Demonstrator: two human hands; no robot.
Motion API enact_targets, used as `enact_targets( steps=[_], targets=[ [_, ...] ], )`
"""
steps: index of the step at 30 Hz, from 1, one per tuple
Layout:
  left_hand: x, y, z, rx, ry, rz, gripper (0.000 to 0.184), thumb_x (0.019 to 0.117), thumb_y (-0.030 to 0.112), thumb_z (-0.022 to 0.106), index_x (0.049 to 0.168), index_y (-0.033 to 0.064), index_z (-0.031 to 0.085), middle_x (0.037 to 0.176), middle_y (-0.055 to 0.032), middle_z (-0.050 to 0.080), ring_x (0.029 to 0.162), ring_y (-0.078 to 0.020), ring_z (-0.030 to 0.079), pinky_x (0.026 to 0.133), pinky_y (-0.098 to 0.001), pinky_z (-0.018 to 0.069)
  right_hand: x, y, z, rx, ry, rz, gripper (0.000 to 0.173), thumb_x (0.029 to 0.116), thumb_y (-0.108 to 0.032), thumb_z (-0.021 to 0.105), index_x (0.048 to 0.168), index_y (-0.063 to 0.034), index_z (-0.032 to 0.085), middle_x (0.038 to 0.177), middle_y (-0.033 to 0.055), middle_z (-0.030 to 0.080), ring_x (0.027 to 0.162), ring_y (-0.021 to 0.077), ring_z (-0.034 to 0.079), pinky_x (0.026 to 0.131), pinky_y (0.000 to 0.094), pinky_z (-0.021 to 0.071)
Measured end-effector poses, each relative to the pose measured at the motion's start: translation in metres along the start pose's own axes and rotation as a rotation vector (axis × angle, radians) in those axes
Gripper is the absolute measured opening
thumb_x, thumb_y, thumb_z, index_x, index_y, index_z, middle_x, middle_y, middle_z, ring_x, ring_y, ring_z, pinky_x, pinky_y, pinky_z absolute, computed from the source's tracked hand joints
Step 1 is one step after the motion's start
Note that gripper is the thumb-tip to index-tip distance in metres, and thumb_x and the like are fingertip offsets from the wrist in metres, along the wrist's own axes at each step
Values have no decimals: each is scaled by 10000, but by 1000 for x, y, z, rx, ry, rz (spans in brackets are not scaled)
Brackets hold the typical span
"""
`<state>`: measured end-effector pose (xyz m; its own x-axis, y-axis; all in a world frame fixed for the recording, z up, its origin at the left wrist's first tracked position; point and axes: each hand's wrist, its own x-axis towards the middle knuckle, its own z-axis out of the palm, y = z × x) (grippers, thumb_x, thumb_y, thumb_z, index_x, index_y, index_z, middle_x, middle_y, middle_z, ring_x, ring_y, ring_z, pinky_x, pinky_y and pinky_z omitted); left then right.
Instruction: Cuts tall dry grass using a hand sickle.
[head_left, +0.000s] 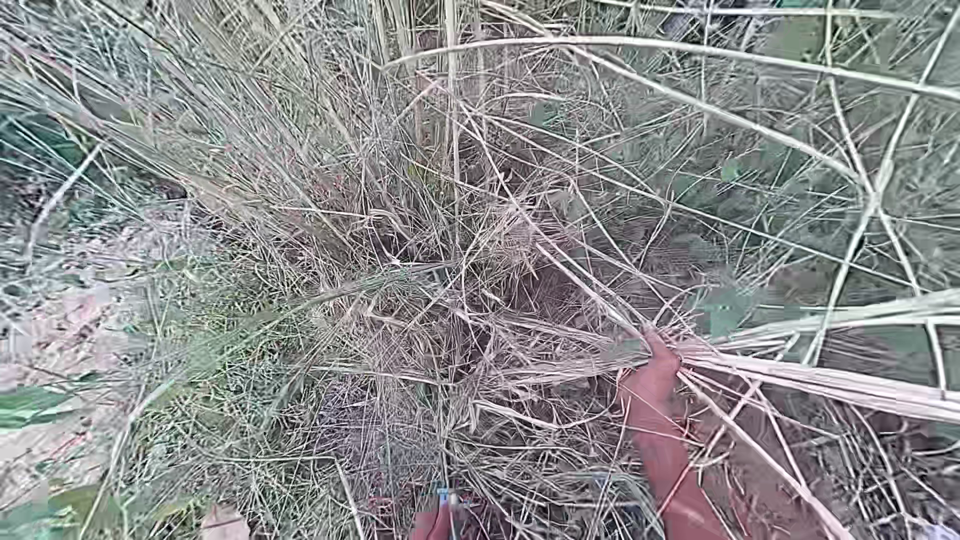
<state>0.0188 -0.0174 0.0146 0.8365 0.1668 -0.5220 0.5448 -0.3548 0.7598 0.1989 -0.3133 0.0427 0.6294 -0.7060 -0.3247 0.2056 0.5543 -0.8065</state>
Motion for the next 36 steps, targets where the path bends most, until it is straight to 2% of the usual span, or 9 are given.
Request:
enact_targets(
  steps=[2,8,11,14,19,21,26,32,36],
  targets=[
    [23,25,9,36,-50,-83,390,1114,247,343,1096,-51,593,674,-39,565,536,-120,562,582,-316,534,-1,-5,-7,-47,-10,2,280,1082,-80,347,1236,79,517,1065,92,561,928,81,564,856,245,476],
    [96,53,17,266,63,-4,511,1127,322,350,1115,-85,658,864,-190,655,769,-282,635,789,-498,520,3,14,-36,36,115,51,177,1036,-68,373,1032,-43,548,835,-6,571,714,43,580,679,213,514],
    [86,41,18,229,65,107,394,1087,216,392,1184,-93,617,789,-107,629,662,-166,602,695,-383,532,-13,30,-58,192,113,45,388,1045,-52,254,778,-134,524,556,-77,577,518,30,595,563,190,538],
    [88,34,12,15,-15,62,273,1090,162,375,1179,-44,530,669,28,543,534,-28,537,556,-208,505,-25,44,-68,232,157,13,434,1034,-42,227,747,-137,538,550,-73,591,509,35,603,558,194,546],
    [121,90,-8,156,-123,-50,339,1124,156,269,1030,-11,549,588,37,511,466,-36,512,501,-193,486,-38,51,-69,246,264,-9,410,1019,-18,238,777,-109,556,559,-71,600,486,24,588,515,184,531],
    [142,126,-25,351,-230,-133,343,1135,185,270,1130,-35,534,667,-5,489,507,-81,508,536,-242,489,-40,50,-67,252,258,-20,406,999,-1,252,778,-112,573,573,-72,623,496,20,598,508,177,522],
    [174,182,-49,461,-308,-227,348,1135,251,283,937,84,514,579,32,472,437,-63,472,438,-201,442,-18,37,-48,253,181,-93,393,994,23,287,763,-112,576,560,-72,622,471,22,587,474,183,511],
    [164,172,-38,532,-225,-122,272,1117,232,391,1199,4,514,705,-19,573,474,-80,537,469,-235,499,26,-6,40,271,-197,-52,379,995,-45,345,697,-180,537,515,-100,506,437,-2,466,495,155,441],
    [171,135,-49,593,-226,170,343,1094,200,435,1223,-94,557,839,-144,629,624,-195,632,647,-380,572,26,-15,33,-41,-345,-62,324,1066,-93,355,843,-134,587,636,-70,613,588,24,594,642,179,525]
  ],
)
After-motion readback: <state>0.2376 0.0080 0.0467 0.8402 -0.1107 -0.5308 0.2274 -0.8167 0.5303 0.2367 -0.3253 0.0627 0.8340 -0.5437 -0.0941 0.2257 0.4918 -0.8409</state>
